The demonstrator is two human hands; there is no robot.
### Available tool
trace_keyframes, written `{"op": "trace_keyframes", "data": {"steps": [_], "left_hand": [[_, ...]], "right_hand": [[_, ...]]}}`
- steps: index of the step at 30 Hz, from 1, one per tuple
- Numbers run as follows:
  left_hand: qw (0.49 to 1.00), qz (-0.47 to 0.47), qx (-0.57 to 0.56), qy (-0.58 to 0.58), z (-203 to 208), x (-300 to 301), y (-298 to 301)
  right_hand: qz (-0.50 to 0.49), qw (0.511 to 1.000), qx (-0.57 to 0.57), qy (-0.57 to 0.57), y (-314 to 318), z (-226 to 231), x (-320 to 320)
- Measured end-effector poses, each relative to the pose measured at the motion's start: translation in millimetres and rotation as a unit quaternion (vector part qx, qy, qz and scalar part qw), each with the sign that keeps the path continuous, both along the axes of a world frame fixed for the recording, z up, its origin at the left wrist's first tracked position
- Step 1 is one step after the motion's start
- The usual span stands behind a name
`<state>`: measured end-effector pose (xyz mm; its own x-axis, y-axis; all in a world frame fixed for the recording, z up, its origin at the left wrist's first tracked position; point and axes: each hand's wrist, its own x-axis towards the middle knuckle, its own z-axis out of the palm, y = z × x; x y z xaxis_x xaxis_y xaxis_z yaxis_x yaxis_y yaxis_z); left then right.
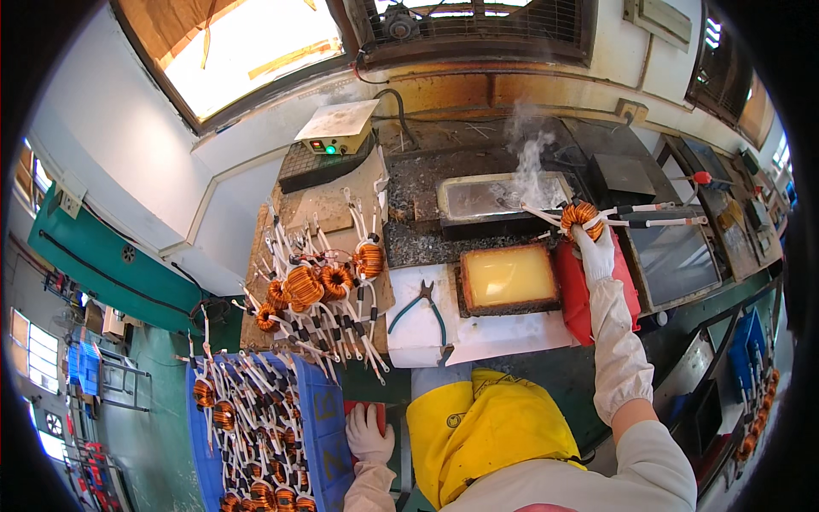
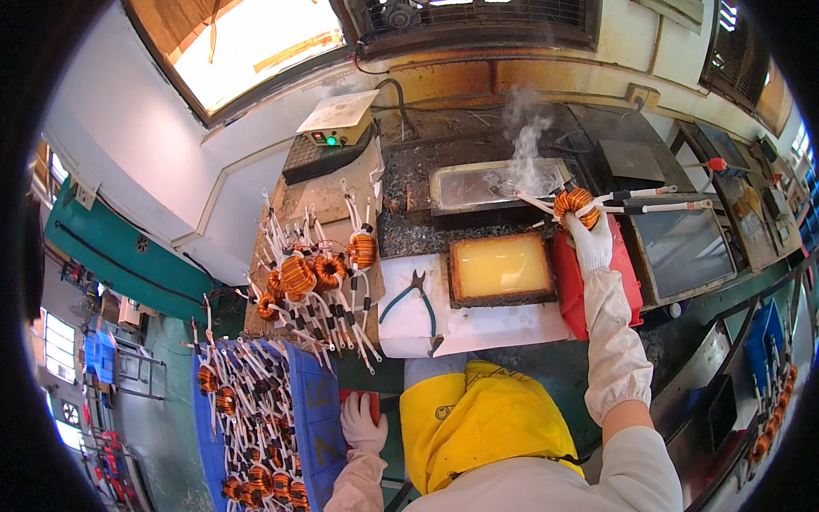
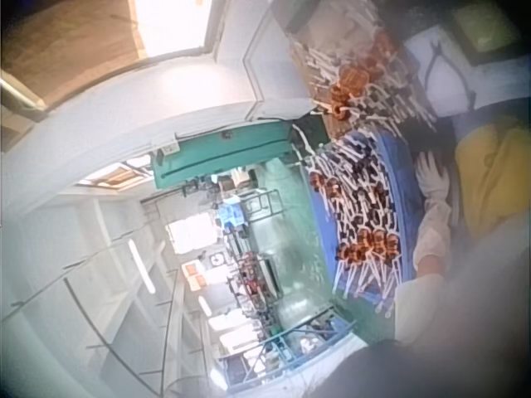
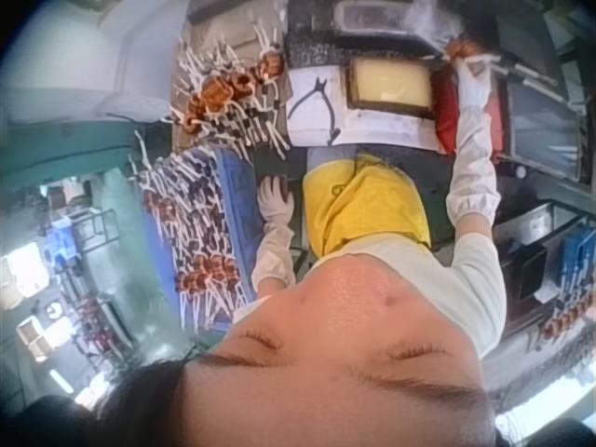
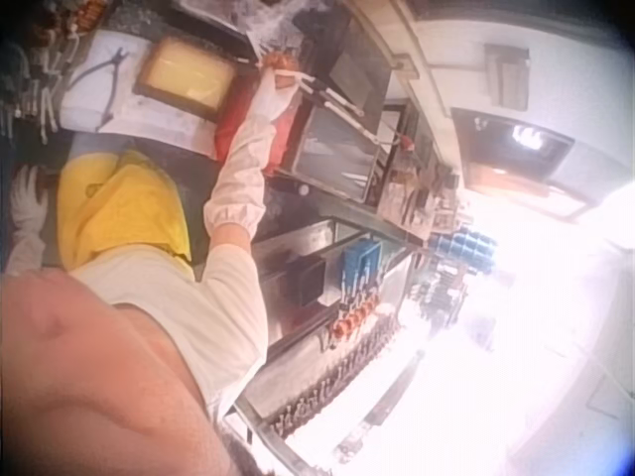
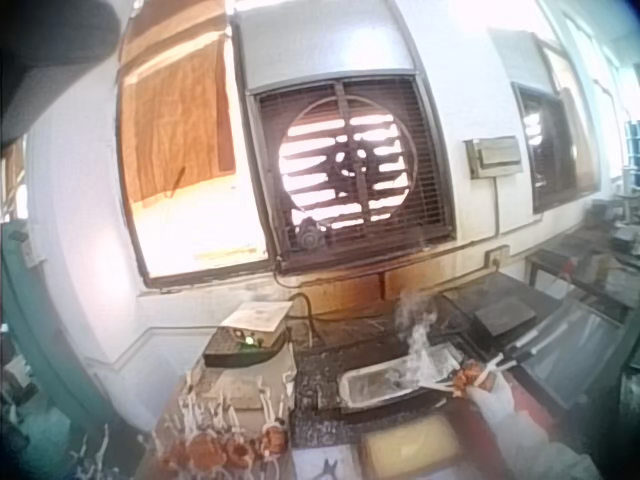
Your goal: The person takes coils from a container, dips their wire leads into flux paste, and dips the leads into a molten solder bath by hand.
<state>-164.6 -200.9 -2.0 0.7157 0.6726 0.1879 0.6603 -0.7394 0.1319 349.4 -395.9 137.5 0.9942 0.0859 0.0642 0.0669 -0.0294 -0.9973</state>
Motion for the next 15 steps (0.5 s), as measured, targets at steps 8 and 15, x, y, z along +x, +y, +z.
{"op": "trace_keyframes", "data": {"steps": [8,15], "left_hand": [[1.000,0.003,-0.005,0.003,0.9,1.6,-0.5],[1.000,0.001,-0.008,0.002,-0.5,1.2,0.5]], "right_hand": [[-0.019,1.000,-0.002,0.009,1.3,5.3,-3.2],[-0.013,1.000,0.004,0.005,-0.9,-0.8,0.9]]}}
